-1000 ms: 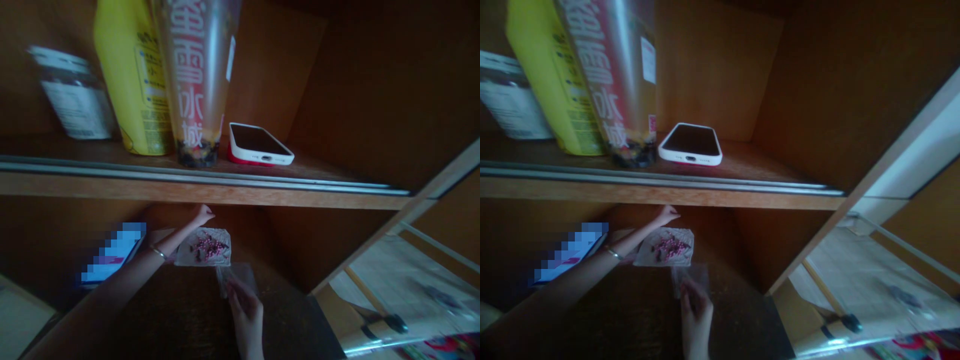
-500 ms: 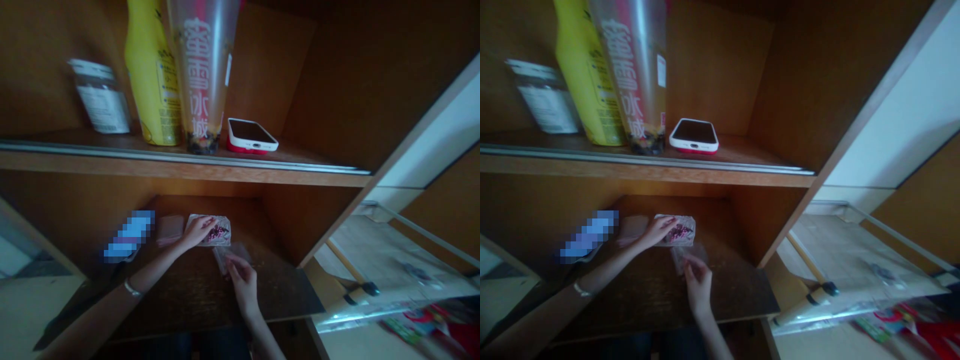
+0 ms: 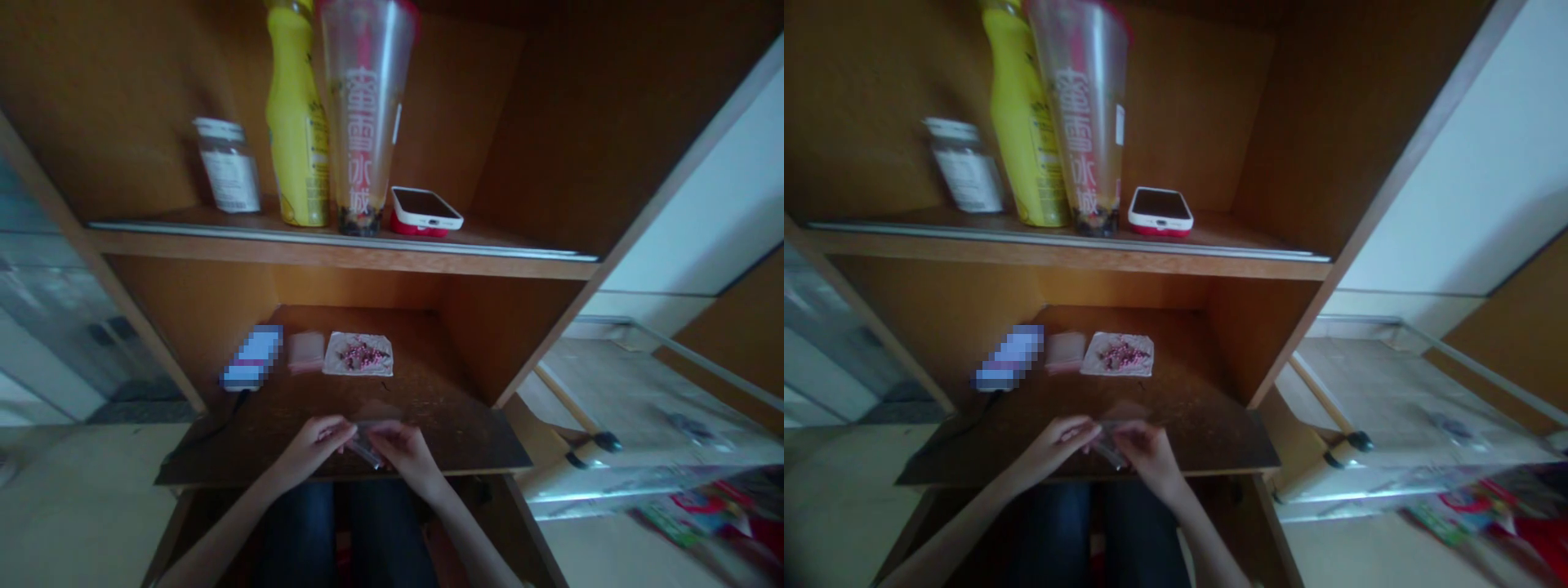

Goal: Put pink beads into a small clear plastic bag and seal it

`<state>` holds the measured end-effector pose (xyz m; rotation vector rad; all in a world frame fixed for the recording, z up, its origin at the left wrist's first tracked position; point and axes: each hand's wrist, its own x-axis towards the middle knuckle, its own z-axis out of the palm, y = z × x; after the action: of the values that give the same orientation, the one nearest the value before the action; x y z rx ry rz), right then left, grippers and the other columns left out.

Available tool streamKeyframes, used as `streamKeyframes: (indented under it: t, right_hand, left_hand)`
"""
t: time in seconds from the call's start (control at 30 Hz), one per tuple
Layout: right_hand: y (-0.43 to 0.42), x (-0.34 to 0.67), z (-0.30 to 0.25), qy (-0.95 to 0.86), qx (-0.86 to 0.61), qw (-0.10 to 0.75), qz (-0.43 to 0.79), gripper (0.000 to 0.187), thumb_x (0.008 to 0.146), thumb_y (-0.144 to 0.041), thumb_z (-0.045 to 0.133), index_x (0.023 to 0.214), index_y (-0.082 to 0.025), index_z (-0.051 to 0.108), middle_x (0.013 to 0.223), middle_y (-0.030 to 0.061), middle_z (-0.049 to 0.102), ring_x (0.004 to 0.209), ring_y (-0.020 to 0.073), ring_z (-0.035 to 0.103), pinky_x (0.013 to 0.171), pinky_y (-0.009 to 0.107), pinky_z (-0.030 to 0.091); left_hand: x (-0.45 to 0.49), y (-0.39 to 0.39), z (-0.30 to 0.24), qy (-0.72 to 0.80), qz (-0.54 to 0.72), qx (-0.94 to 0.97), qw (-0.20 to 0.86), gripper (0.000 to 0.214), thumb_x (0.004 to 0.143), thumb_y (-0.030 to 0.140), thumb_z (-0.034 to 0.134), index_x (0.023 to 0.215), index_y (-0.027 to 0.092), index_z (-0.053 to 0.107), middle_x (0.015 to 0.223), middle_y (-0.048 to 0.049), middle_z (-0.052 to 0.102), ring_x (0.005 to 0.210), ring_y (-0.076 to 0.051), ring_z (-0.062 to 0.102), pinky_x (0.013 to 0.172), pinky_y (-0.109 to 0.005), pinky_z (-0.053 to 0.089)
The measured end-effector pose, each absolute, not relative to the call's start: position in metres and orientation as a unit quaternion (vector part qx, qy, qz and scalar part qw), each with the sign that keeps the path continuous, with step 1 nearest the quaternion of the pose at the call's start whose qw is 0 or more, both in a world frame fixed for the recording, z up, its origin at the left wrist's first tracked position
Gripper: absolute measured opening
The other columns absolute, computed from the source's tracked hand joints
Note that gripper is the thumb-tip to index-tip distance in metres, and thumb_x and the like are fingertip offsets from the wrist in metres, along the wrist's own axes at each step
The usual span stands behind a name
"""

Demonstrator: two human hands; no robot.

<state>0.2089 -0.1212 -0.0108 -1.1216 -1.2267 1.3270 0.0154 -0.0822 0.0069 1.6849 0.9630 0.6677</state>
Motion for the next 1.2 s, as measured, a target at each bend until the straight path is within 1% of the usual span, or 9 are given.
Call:
streamKeyframes:
  t: [0.17,0.27,0.4,0.53,0.63,0.7,0.87,1.03,1.2]
  right_hand:
    - [-0.142,0.216,-0.005,-0.539,-0.454,0.429,0.565,0.030,0.077,-0.046,0.064,0.081,-0.017,0.071,0.061,-0.0028,0.062,0.047,0.0056,0.049,0.046,0.017,0.037]
    - [-0.148,0.223,0.000,-0.556,-0.461,0.387,0.573,0.030,0.075,-0.046,0.066,0.079,-0.017,0.071,0.062,-0.0023,0.063,0.049,0.0060,0.050,0.045,0.016,0.037]
    - [-0.149,0.226,-0.004,-0.576,-0.452,0.347,0.586,0.028,0.073,-0.043,0.069,0.077,-0.016,0.070,0.059,-0.0026,0.062,0.047,0.0052,0.051,0.044,0.014,0.036]
    - [-0.145,0.226,-0.012,-0.564,-0.443,0.377,0.586,0.033,0.075,-0.048,0.065,0.080,-0.015,0.068,0.059,-0.0025,0.062,0.044,0.0050,0.050,0.039,0.014,0.034]
    - [-0.140,0.228,-0.014,-0.546,-0.429,0.398,0.599,0.037,0.074,-0.050,0.065,0.079,-0.014,0.067,0.059,-0.0026,0.060,0.043,0.0055,0.050,0.038,0.015,0.037]
    - [-0.138,0.231,-0.015,-0.535,-0.420,0.406,0.611,0.038,0.074,-0.051,0.065,0.078,-0.013,0.066,0.059,-0.0023,0.060,0.043,0.0056,0.051,0.038,0.015,0.038]
    - [-0.132,0.234,-0.019,-0.484,-0.407,0.449,0.631,0.036,0.072,-0.049,0.067,0.076,-0.014,0.064,0.064,-0.0010,0.063,0.045,0.0063,0.053,0.038,0.016,0.040]
    - [-0.126,0.229,-0.019,-0.460,-0.421,0.464,0.630,0.036,0.068,-0.048,0.071,0.077,-0.014,0.062,0.064,-0.0013,0.063,0.044,0.0066,0.052,0.036,0.016,0.039]
    - [-0.120,0.227,-0.015,-0.425,-0.404,0.508,0.630,0.034,0.066,-0.046,0.073,0.073,-0.016,0.059,0.063,-0.0026,0.062,0.045,0.0071,0.051,0.038,0.017,0.036]
  left_hand:
    - [0.017,-0.099,0.003,0.402,0.281,0.690,0.532,0.040,0.080,0.053,0.053,0.066,0.016,0.060,0.062,-0.0017,0.060,0.062,-0.015,0.055,0.061,-0.024,0.041]
    - [0.022,-0.106,0.001,0.418,0.325,0.663,0.529,0.041,0.078,0.054,0.054,0.063,0.017,0.058,0.060,-0.0014,0.060,0.060,-0.015,0.055,0.060,-0.024,0.042]
    - [0.027,-0.110,-0.003,0.433,0.376,0.629,0.525,0.039,0.076,0.054,0.056,0.066,0.017,0.060,0.059,-0.0012,0.060,0.058,-0.014,0.055,0.059,-0.024,0.042]
    - [0.026,-0.108,-0.011,0.422,0.394,0.624,0.527,0.036,0.076,0.051,0.059,0.070,0.016,0.063,0.062,-0.0016,0.063,0.059,-0.014,0.056,0.060,-0.024,0.043]
    - [0.023,-0.104,-0.016,0.407,0.369,0.652,0.522,0.033,0.077,0.047,0.060,0.070,0.015,0.064,0.066,-0.0028,0.065,0.063,-0.014,0.058,0.062,-0.024,0.043]
    - [0.022,-0.102,-0.016,0.401,0.344,0.671,0.521,0.030,0.077,0.044,0.061,0.074,0.014,0.066,0.069,-0.0037,0.067,0.066,-0.014,0.059,0.064,-0.024,0.043]
    - [0.022,-0.102,-0.012,0.399,0.303,0.697,0.513,0.029,0.075,0.042,0.063,0.077,0.013,0.068,0.072,-0.0043,0.068,0.067,-0.015,0.059,0.063,-0.024,0.042]
    - [0.020,-0.100,-0.011,0.400,0.329,0.680,0.519,0.029,0.074,0.043,0.063,0.077,0.014,0.066,0.071,-0.0041,0.067,0.068,-0.016,0.060,0.065,-0.026,0.044]
    - [0.017,-0.097,-0.010,0.396,0.331,0.670,0.534,0.027,0.073,0.041,0.065,0.078,0.014,0.065,0.075,-0.0040,0.068,0.071,-0.016,0.061,0.068,-0.026,0.046]
